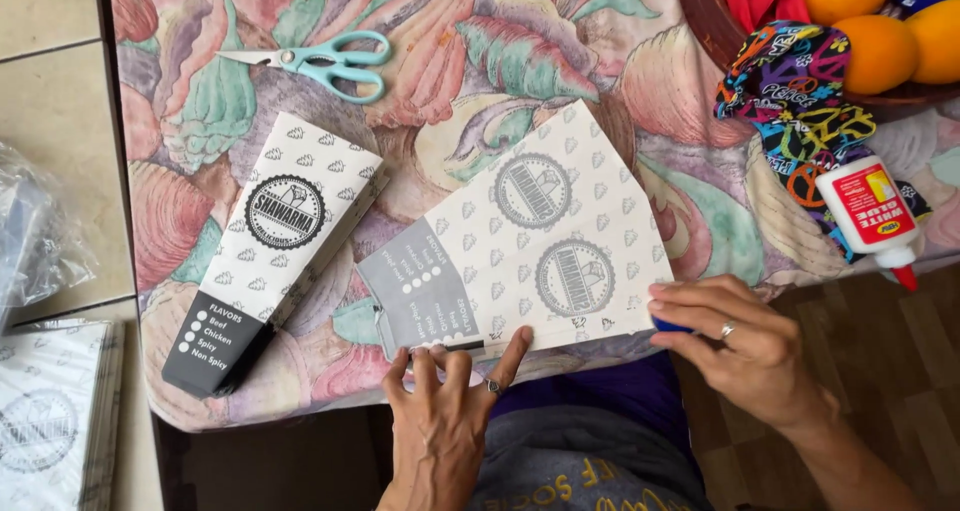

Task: A person is manually folding and gluing paper wraps to create food sleeves on a table.

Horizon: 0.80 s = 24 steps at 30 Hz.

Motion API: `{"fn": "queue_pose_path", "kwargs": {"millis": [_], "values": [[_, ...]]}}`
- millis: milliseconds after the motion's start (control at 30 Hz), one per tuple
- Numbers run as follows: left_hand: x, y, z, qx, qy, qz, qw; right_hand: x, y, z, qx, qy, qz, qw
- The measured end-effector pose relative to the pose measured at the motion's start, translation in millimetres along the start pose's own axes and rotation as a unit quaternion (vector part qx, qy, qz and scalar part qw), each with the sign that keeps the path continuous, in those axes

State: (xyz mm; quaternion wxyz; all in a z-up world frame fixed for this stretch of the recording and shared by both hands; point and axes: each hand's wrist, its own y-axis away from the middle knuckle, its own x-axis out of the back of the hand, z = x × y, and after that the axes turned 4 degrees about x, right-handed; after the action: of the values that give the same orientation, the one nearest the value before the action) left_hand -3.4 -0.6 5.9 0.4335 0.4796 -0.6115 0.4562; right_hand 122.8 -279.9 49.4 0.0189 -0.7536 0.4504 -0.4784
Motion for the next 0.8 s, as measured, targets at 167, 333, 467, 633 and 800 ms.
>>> {"fn": "queue_pose_path", "kwargs": {"millis": [167,333,467,633,800], "values": [[-3,-5,1,0.006,0.023,0.035,0.999,-44,-14,-12,0.067,-0.028,0.006,0.997],[-5,-2,2,0.014,0.036,0.053,0.998,-53,-27,-20,0.128,-0.099,-0.039,0.986],[-1,-2,2,0.015,0.058,0.011,0.998,-7,0,5,0.045,-0.016,-0.005,0.999],[-5,-2,6,0.016,0.073,-0.004,0.997,-21,-6,-10,0.025,0.031,0.011,0.999],[-9,1,8,0.021,0.051,0.040,0.998,-69,-29,-37,0.126,-0.063,-0.035,0.989]]}}
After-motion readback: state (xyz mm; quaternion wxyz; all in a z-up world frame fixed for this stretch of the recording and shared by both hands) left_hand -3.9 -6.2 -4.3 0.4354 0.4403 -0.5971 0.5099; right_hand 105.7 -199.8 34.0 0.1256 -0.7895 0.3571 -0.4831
